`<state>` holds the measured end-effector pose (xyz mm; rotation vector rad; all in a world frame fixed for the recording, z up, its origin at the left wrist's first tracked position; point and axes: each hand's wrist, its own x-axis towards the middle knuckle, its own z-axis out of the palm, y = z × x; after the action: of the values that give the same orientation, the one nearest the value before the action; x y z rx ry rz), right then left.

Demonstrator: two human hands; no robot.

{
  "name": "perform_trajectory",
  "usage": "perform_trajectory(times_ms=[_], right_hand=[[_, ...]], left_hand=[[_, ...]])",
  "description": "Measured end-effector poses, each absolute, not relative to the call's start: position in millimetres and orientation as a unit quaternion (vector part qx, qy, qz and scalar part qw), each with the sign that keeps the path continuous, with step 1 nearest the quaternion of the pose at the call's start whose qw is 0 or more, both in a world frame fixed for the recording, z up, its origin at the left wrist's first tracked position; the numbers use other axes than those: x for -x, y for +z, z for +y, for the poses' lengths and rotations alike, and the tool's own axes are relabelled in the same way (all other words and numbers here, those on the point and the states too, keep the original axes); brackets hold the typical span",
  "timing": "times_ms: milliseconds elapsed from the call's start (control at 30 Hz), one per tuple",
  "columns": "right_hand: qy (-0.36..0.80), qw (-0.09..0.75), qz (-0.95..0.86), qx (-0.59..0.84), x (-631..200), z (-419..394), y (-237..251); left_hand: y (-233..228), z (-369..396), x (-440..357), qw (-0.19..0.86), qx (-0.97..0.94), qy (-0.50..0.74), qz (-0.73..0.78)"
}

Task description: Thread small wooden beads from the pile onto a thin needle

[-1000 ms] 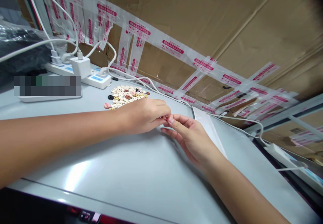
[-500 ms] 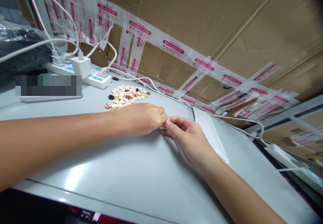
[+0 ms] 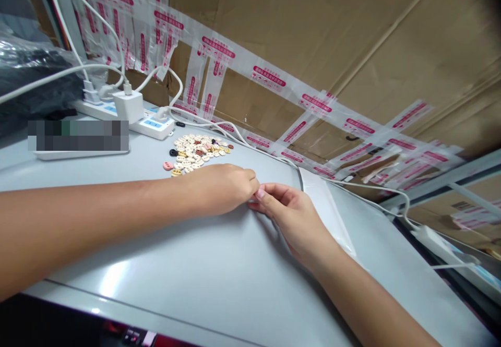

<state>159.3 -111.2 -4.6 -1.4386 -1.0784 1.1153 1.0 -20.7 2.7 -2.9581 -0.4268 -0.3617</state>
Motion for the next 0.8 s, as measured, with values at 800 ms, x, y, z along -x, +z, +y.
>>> perform_trajectory(times_ms=[800], right_hand=[[0.471,0.496,-0.436,0.585,-159.1,-108.8,-3.4]], left_hand=[[7.1,-26.5,-3.9,0.101,0.979,-0.077,-0.16]])
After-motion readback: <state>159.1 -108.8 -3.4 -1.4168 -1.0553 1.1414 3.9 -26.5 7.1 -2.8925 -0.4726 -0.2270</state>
